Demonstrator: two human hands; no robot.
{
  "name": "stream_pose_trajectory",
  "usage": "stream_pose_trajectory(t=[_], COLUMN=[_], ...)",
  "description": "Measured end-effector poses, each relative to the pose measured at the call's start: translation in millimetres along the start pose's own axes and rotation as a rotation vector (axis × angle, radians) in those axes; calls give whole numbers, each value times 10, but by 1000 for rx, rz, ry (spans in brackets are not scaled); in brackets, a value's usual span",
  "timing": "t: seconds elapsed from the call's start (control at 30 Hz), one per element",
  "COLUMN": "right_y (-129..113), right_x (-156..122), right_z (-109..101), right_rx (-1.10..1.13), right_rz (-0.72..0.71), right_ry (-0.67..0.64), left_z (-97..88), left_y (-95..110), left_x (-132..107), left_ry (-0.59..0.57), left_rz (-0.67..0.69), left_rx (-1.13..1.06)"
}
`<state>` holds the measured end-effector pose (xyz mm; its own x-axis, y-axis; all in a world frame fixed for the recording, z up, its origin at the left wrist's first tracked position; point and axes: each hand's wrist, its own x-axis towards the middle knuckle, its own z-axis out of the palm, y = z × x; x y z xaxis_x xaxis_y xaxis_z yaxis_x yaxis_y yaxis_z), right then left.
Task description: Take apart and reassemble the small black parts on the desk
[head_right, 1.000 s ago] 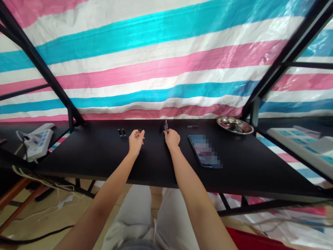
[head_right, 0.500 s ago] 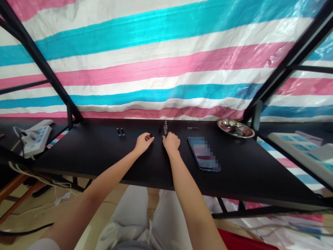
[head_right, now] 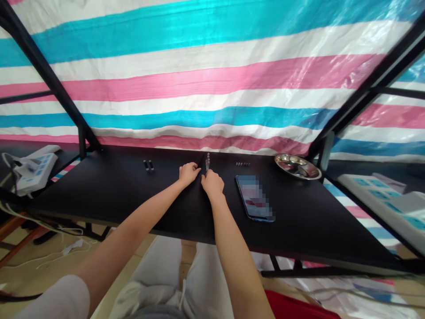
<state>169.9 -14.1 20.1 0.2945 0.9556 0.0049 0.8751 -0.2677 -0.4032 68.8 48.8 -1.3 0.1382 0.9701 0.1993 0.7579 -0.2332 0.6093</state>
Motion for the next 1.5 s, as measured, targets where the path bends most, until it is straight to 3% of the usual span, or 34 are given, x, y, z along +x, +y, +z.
stream_pose_trajectory(t=[0.27,0.4,0.53,0.67,0.9,1.07,1.2,1.4,1.5], right_y=[2,4,2,-18,-77,-90,-89,-79,-82], right_x=[10,4,5,-10,-61,-78,-94,-102,-92], right_z=[4,7,31,50,111,141,143,158,178], right_rx=[30,39,65,97,114,123,140,161,228], right_rz=[-13,-15,-63,-181,-393,-450,-458,-463,-477], right_ry=[18,33,81,118,82,67,68,62,61], left_z=[45,-41,-186,-373,-784,-956,-1000,-963,-870], left_y=[27,7,-138,-361,-523,-594,-651,-729,-674], left_x=[13,-63,-266,-518,-576,-517,-483,-427,-420], left_ry=[14,14,26,126,400,369,345,334,244], left_rz=[16,4,25,65,-210,-378,-416,-328,-212], left_rx=[126,97,7,-156,-213,-43,30,-33,-312])
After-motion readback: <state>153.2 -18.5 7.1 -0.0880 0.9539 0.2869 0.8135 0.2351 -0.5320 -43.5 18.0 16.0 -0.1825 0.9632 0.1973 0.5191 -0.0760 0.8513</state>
